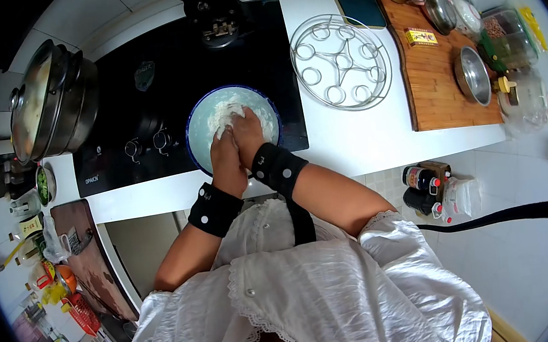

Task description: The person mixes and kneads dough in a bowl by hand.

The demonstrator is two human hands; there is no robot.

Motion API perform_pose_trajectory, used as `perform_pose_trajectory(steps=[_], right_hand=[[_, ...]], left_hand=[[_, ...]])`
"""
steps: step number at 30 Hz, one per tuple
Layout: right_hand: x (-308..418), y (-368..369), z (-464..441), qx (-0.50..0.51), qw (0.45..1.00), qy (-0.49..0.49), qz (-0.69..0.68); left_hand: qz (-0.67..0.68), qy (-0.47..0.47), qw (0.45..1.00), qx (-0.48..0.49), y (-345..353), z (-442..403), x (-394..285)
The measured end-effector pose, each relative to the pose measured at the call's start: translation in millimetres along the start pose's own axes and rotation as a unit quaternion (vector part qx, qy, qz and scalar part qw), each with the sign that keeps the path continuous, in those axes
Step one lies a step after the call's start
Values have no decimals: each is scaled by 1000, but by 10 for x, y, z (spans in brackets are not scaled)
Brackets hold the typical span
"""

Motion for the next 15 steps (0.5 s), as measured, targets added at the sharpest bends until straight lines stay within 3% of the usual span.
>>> perform_pose_trajectory(steps=[1, 2, 3, 5, 6, 8, 10, 12, 14, 15], right_hand=[[113, 33, 48, 10, 999, -46, 21], [227, 68, 104, 17, 995, -92, 42], [501, 211, 239, 92, 957, -244, 128], [686, 364, 473, 139, 910, -350, 174], [651, 353, 486, 113, 933, -312, 139], [565, 336, 411, 140, 918, -299, 219], [516, 311, 297, 150, 909, -274, 276], [521, 325, 228, 170, 856, -263, 412], [859, 547, 225, 214, 700, -273, 624], [852, 571, 226, 227, 695, -256, 633]], left_hand=[[71, -78, 994, -20, 6, -6, 89], [36, -75, 997, -3, 10, -62, 77], [2, -71, 997, 14, -51, -150, 77], [-58, -57, 996, 46, -134, -294, 75], [-85, -47, 993, 61, -93, -282, -3], [52, -199, 979, 5, -125, -264, 186], [-95, -2, 992, 83, 17, -151, -71], [-20, -81, 994, 70, 77, -61, 48], [8, -90, 996, 27, 132, 49, 6], [22, -95, 995, 5, 115, 72, 14]])
Point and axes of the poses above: each hand's wrist, its own z-axis away from the middle knuckle, its own y-axis out of the palm, x = y × z, the point moved 10 cm from there along -z, towards the middle knuckle, and after that the axes turned 10 degrees about -y, right-handed, at the moved point
